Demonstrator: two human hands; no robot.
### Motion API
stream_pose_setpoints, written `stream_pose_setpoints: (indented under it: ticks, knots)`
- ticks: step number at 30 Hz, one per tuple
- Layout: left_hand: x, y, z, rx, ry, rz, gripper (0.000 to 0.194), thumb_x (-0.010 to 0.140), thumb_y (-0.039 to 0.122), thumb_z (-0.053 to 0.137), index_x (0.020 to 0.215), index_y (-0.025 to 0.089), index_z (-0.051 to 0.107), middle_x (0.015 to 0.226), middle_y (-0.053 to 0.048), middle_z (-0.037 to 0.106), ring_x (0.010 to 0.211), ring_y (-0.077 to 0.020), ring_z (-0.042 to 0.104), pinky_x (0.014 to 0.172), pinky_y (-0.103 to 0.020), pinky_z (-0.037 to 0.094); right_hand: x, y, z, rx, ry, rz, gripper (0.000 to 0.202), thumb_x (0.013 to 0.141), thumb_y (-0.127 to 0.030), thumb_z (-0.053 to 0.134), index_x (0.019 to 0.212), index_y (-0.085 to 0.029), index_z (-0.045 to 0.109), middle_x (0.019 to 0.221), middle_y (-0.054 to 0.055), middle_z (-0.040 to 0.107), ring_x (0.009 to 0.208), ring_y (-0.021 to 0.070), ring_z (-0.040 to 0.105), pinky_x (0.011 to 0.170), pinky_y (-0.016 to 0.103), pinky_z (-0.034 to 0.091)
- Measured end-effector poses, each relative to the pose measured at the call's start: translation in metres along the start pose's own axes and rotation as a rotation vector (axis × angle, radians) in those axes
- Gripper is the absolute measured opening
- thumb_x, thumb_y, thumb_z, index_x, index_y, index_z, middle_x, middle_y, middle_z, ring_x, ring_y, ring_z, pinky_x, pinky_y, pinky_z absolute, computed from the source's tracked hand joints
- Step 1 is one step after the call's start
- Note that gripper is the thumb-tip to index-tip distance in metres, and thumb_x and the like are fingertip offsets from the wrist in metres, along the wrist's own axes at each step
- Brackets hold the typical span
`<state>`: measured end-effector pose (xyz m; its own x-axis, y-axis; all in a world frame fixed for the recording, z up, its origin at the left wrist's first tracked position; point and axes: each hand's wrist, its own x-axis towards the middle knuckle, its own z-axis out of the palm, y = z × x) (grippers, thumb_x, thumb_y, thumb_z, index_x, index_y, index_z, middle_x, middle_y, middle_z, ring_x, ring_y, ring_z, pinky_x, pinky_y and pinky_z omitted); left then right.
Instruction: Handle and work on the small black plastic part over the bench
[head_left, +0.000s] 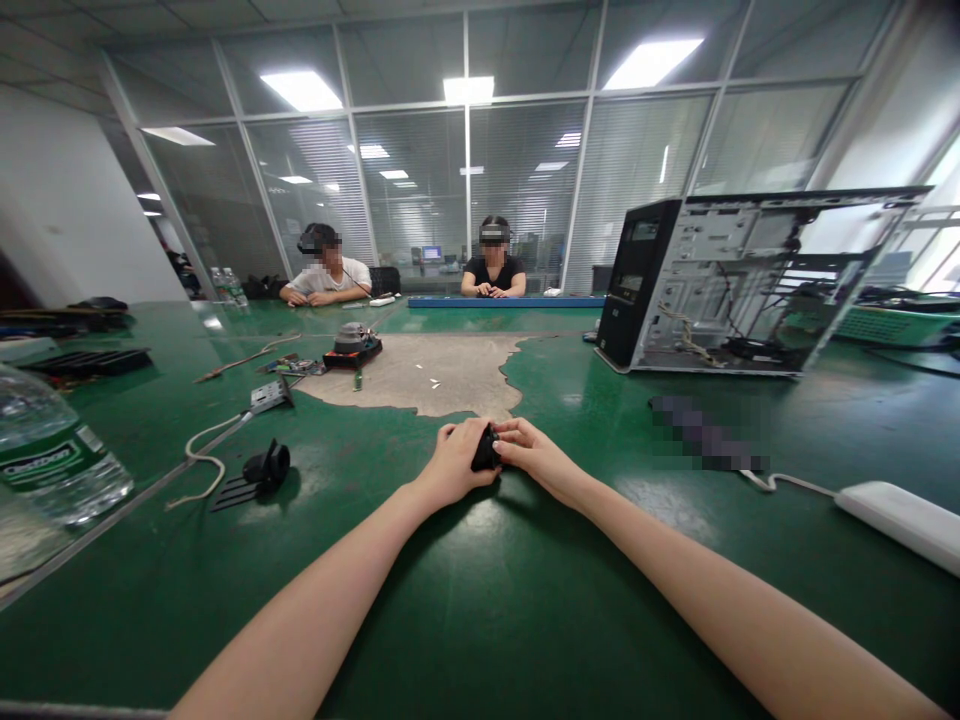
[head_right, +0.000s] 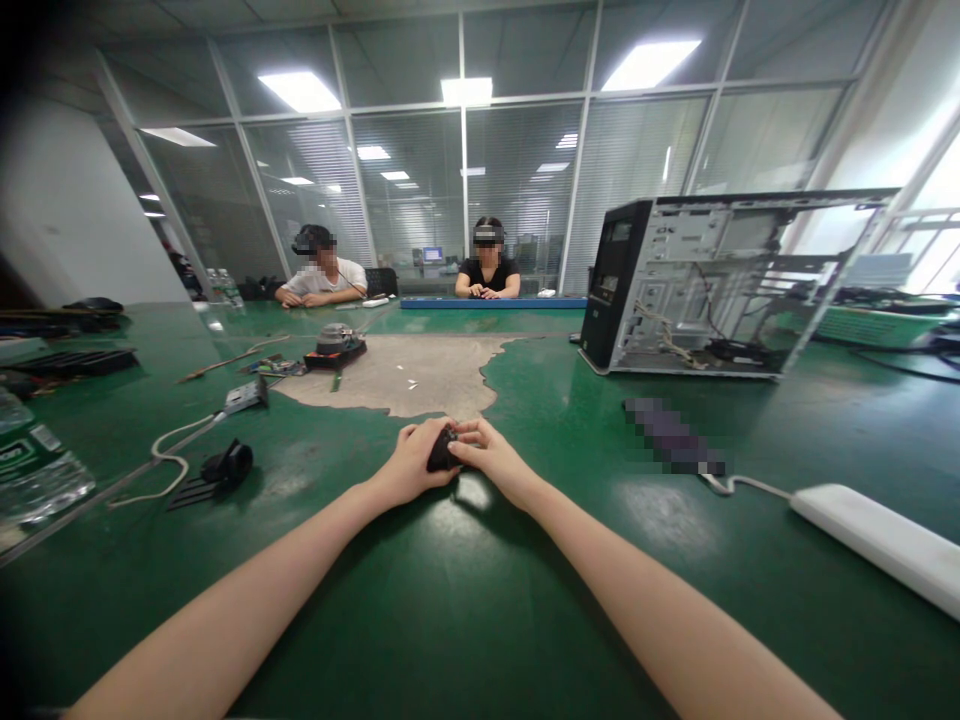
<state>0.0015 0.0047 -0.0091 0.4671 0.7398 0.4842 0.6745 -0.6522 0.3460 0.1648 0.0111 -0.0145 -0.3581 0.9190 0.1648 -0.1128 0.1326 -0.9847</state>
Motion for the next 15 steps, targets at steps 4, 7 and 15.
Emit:
stream_pose_setpoints:
  ticks: [4,7,15]
  knots:
    - [0.0,0.0,0.0,0.003,0.004,0.007,0.059,0.062,0.027,0.061,0.114,0.024,0.033,0.112,-0.004,0.048,0.106,-0.0215,0.043,0.091,-0.037,0.023,-0.001,-0.003,-0.002,-0.019,-0.035,0.008,0.031,0.065,-0.028,0.065,0.092,-0.019,0.054,0.092,0.004,0.059,0.086,0.0157,0.055,0.08,0.033,0.041]
    - [0.0,0.0,0.0,0.003,0.009,0.014,0.058,0.063,0.026,0.06,0.114,0.024,0.032,0.112,-0.004,0.048,0.106,-0.021,0.043,0.091,-0.037,0.023,-0.004,-0.009,-0.001,-0.006,-0.09,-0.007,0.033,0.063,-0.022,0.067,0.092,-0.022,0.051,0.088,0.001,0.058,0.087,0.0152,0.054,0.078,0.032,0.042]
    - [0.0,0.001,0.0,-0.009,-0.004,-0.005,0.058,0.063,0.026,0.06,0.114,0.024,0.032,0.113,-0.004,0.048,0.106,-0.0217,0.043,0.09,-0.037,0.024,-0.003,-0.007,0.003,0.006,-0.029,0.0,0.03,0.067,-0.029,0.063,0.093,-0.022,0.05,0.086,0.001,0.059,0.078,0.0137,0.056,0.073,0.031,0.043]
